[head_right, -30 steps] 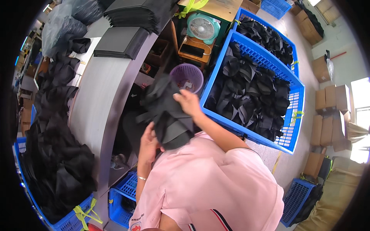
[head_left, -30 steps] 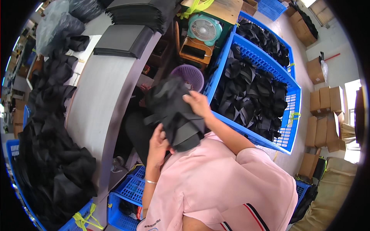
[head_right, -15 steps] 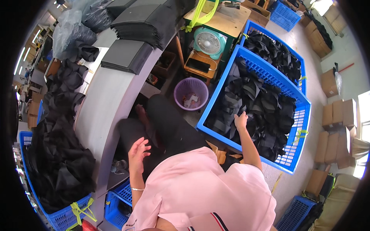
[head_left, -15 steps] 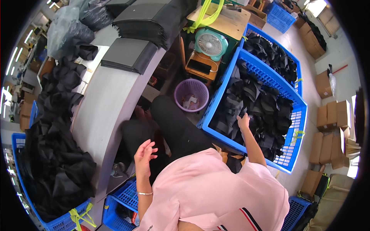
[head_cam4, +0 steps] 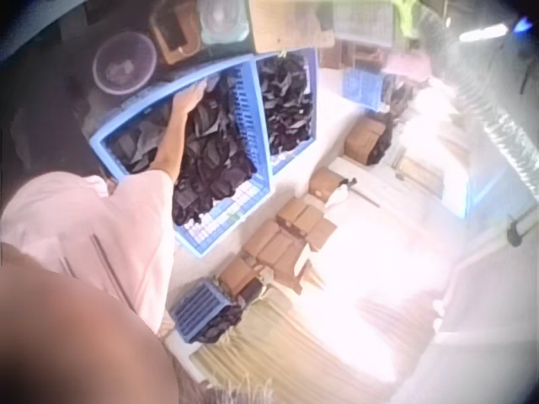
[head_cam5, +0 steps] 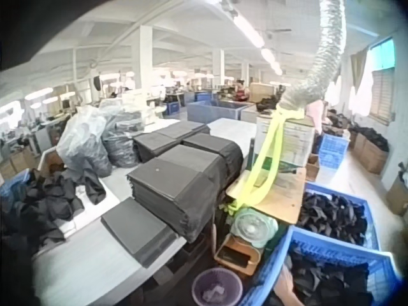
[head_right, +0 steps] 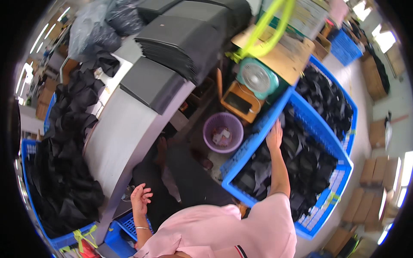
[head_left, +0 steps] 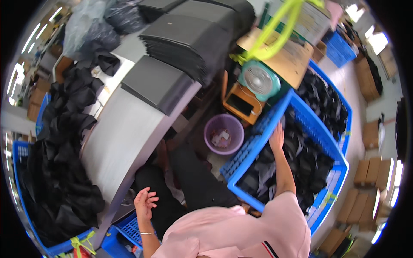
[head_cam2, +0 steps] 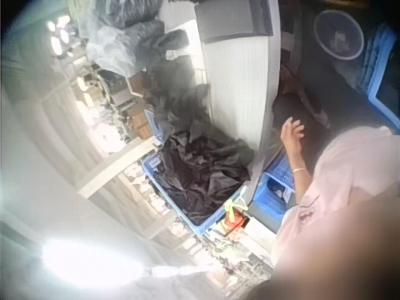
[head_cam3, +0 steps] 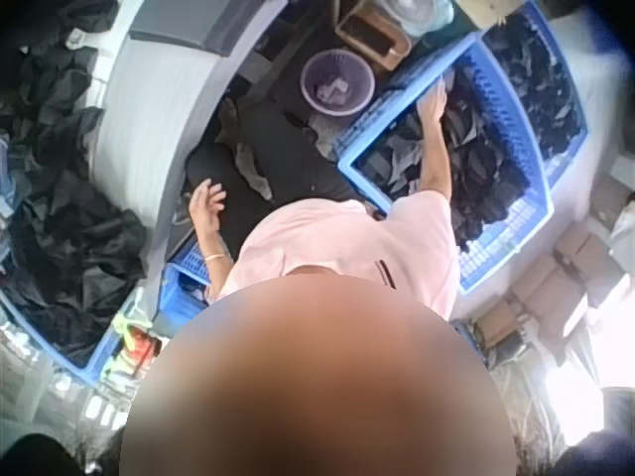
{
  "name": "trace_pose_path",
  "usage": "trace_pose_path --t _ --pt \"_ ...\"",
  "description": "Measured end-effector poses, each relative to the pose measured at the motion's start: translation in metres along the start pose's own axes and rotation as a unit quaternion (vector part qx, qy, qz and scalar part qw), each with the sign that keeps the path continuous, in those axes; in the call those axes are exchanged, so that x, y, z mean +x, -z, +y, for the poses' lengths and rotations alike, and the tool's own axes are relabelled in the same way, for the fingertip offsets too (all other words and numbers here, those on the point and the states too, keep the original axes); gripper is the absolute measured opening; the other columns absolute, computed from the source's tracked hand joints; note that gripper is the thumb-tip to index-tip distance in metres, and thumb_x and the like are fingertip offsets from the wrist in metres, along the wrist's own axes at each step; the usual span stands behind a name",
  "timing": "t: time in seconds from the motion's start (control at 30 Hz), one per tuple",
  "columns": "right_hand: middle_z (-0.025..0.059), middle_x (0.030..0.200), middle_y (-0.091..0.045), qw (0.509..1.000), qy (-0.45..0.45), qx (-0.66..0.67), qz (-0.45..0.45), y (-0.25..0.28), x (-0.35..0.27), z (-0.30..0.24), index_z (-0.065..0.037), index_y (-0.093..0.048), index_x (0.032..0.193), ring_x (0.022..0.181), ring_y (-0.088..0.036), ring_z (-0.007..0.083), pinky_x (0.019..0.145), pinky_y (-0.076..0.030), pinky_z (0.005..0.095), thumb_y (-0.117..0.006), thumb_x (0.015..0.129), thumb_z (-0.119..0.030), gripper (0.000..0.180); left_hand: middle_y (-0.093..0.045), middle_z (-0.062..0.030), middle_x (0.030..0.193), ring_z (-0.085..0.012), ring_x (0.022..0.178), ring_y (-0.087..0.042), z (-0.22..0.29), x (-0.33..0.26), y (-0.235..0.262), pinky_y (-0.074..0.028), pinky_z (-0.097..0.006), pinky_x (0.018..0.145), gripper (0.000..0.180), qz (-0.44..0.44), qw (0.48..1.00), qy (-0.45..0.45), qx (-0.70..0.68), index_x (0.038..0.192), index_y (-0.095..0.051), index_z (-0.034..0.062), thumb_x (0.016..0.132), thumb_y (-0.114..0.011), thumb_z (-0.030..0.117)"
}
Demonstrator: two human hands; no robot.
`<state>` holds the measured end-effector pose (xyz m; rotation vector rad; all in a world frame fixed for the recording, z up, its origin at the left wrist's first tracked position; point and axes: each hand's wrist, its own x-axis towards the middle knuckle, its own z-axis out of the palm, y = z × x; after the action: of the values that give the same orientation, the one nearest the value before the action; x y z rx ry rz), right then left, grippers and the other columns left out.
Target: Assembling and inspecting black fabric protective gear components at a manufacturing workstation.
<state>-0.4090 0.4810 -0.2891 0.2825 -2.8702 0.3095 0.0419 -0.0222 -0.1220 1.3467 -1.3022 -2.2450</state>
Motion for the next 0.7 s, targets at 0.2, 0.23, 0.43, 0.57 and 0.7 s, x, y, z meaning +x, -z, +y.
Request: trace_pose_path --t 0.2,0.23,0.43,0.57,0.7 --pt "0.0137 0.139 -0.059 0.934 -0.076 -0.044 -0.345 -0.092 -0.007 0.046 -0.015 -0.058 0.136 0.123 -0.060 0.0309 0.098 -0.052 0.0411 -0.048 0.096 -0.035 0.045 -0.074 -0.0199 0.091 -0.0262 0.071 -0.075 0.020 -0.004 -0.011 -0.059 -0.029 0.049 0.026 0.031 0.999 0.022 0.001 0.114 -0.062 -0.0016 0.101 -0.056 0.020" --pt "0.0100 0.141 -0.058 0.952 -0.001 -0.096 -0.290 -0.092 0.004 0.093 -0.015 -0.057 0.137 0.126 -0.058 0.0260 0.099 -0.051 0.0389 -0.044 0.098 -0.033 0.045 -0.074 -0.0203 0.092 -0.0267 0.072 -0.075 0.017 0.005 -0.007 -0.060 -0.030 0.049 0.026 -0.009 0.999 0.048 -0.020 0.114 -0.063 -0.0017 0.102 -0.056 0.020" --pt "0.0227 0.119 -0.065 0.949 -0.165 -0.012 -0.268 -0.065 -0.004 0.034 -0.008 -0.065 0.124 0.101 -0.066 0.0416 0.089 -0.053 0.0467 -0.059 0.093 -0.028 0.038 -0.074 -0.0210 0.092 -0.0272 0.071 -0.075 0.026 0.006 -0.010 -0.060 -0.030 0.049 0.026 -0.013 0.995 0.096 0.007 0.114 -0.064 -0.0027 0.102 -0.055 0.019" --pt "0.0247 0.120 -0.062 0.984 -0.171 0.044 0.033 0.014 0.001 0.055 -0.014 -0.059 0.138 0.095 -0.064 0.0416 0.087 -0.052 0.0489 -0.047 0.085 -0.005 0.055 -0.074 -0.0218 0.091 -0.0265 0.068 -0.075 0.030 0.031 -0.036 -0.058 -0.029 0.045 0.028 -0.046 0.994 0.097 0.014 0.115 -0.063 -0.0037 0.102 -0.056 0.020" --pt "0.0145 0.109 -0.061 0.966 -0.195 0.110 0.129 0.091 0.028 0.024 -0.020 -0.062 0.136 0.083 -0.065 0.0305 0.073 -0.054 0.0388 -0.039 0.083 0.005 0.063 -0.074 -0.0216 0.089 -0.0259 0.064 -0.074 0.035 0.030 -0.037 -0.056 -0.028 0.042 0.030 -0.030 0.997 0.073 0.028 0.115 -0.063 -0.0037 0.103 -0.055 0.022"
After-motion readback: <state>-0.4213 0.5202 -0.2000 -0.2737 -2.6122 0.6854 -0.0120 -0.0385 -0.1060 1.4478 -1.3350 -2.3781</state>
